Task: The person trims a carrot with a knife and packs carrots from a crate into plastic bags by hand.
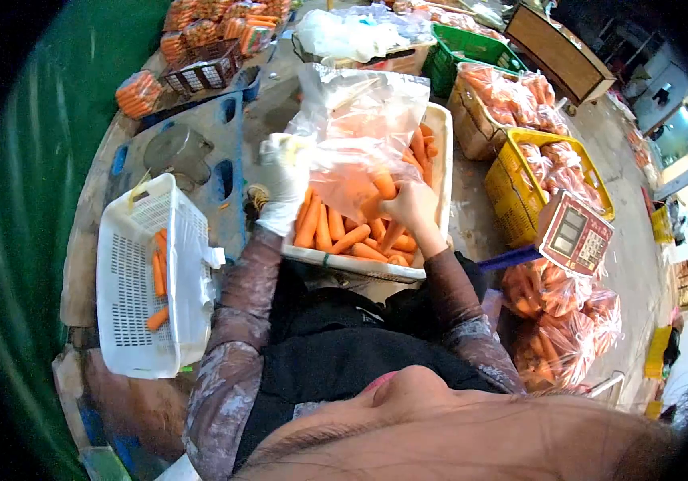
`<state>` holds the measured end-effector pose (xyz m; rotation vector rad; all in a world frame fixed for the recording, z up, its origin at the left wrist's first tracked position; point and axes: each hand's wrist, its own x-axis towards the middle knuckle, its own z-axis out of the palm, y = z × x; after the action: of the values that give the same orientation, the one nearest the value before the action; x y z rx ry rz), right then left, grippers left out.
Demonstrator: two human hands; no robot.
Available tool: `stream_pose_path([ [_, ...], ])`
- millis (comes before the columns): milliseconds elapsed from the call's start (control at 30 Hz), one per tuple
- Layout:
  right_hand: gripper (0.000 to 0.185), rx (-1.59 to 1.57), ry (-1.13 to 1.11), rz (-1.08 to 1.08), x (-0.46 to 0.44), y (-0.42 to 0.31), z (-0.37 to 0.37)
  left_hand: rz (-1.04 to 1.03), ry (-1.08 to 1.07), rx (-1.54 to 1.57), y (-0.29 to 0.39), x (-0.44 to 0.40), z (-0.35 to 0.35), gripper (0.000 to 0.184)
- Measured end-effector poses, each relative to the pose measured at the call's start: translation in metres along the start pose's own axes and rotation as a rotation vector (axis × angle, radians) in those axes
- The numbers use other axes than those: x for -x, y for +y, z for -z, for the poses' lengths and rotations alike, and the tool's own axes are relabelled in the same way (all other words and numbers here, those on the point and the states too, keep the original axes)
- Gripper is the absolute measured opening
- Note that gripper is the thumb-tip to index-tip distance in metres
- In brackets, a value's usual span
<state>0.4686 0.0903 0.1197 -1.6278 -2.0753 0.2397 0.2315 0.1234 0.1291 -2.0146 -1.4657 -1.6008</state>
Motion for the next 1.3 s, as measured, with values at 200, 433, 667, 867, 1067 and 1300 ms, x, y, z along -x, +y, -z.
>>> stream_pose_path([
  [200,0.041,-0.020,0.545,-0.052,0.003,0.041,-0.072,-0.209,-0.395,0.212,0.095,0.026,-0.036,0.010],
  [433,0.027,-1.021,0.303,-0.472,0.005,0.064,-0.022,-0.097,-0.306,0.098,0.043,0.036,0.024,0.028],
  [667,0.016,-1.140,0.303,-0.176,-0.007,0.033,0.044,0.888,0.235,0.381,-0.100,0.122,-0.031,0.022],
  [867,0.016,-1.291,0.278,-0.241,-0.054,0.065,0.040,1.350,-0.125,1.476,0.010,0.106,0.001,0.026],
  [1067,0.018,-1.257,0.085,-0.399,-0.131,0.130,-0.006,1.213,-0.539,2.051,-0.034,0.055,-0.030,0.023],
  [1300,0.036,0.033,-0.251,-0.058,-0.111,0.070,-0.032,1.134,-0.302,2.328,-0.116,0.055,-0.114,0.042],
])
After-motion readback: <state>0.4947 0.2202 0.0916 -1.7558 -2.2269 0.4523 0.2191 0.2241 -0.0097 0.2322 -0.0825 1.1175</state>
